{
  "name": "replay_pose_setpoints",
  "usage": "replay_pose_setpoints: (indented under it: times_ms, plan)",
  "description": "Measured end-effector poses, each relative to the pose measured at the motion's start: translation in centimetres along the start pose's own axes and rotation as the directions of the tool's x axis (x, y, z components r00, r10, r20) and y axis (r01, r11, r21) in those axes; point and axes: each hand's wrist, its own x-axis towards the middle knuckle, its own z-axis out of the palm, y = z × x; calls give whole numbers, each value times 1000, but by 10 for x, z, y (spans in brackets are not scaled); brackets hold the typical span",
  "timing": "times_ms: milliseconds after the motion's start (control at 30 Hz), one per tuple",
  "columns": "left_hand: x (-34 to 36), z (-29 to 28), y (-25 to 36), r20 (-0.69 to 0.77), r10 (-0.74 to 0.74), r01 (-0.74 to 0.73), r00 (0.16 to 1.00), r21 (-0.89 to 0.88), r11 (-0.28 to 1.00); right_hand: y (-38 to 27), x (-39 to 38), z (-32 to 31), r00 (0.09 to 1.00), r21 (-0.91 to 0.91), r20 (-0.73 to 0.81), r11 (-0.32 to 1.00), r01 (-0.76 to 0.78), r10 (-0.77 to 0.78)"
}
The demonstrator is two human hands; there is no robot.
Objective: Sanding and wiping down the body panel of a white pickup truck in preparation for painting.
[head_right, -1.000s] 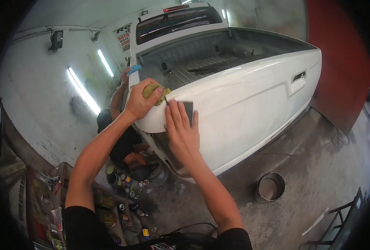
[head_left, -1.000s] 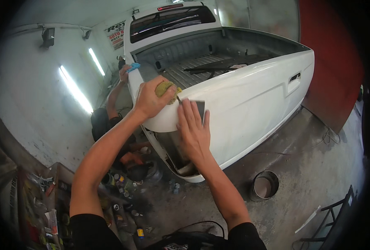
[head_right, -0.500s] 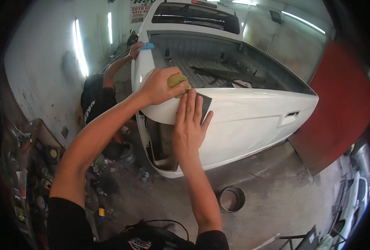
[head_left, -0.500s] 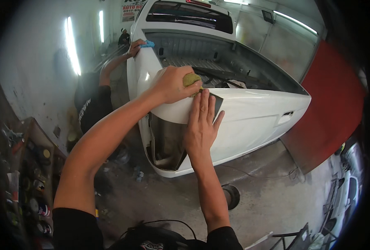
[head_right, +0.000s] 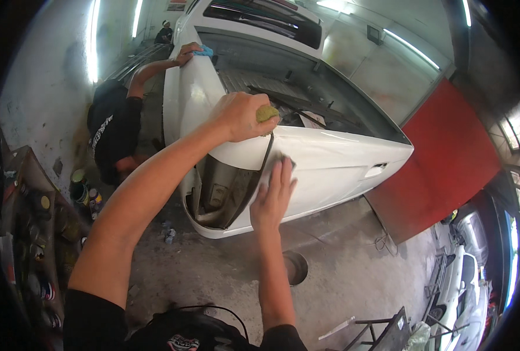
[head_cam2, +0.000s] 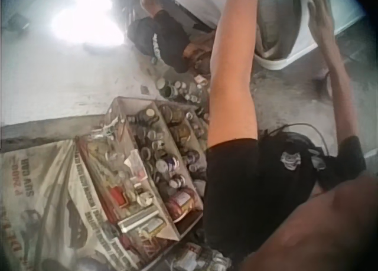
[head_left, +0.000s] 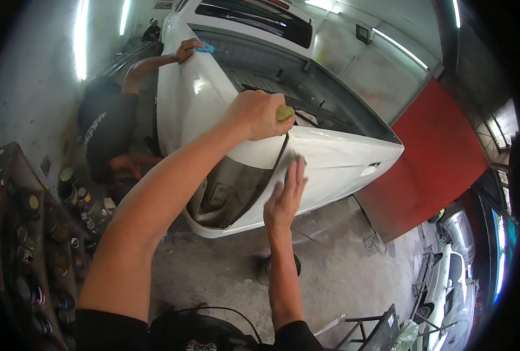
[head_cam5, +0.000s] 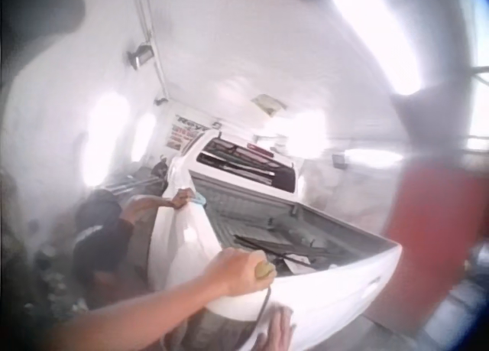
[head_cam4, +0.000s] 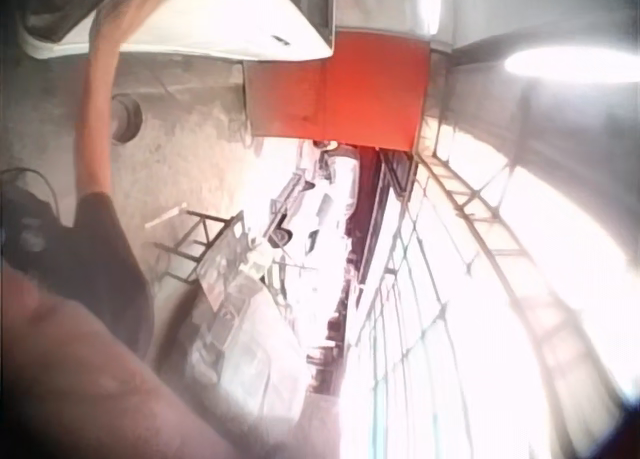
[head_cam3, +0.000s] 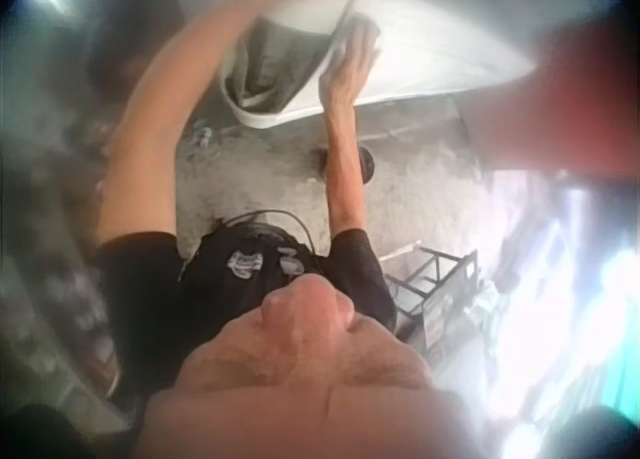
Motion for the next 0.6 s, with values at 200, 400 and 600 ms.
replay_pose_setpoints:
  times_ms: [200,400,600]
  plan:
    - [1,1,6,-4,30,-30,1000,-4,1000,9,-52,53,994,-32,-71,996,-80,77]
    - [2,1,6,-49,49,-52,998,-54,997,-1,49,25,993,-114,-120,993,-6,-8]
    - [5,7,4,-56,65,-65,996,6,998,15,-36,55,987,35,-158,999,-12,17]
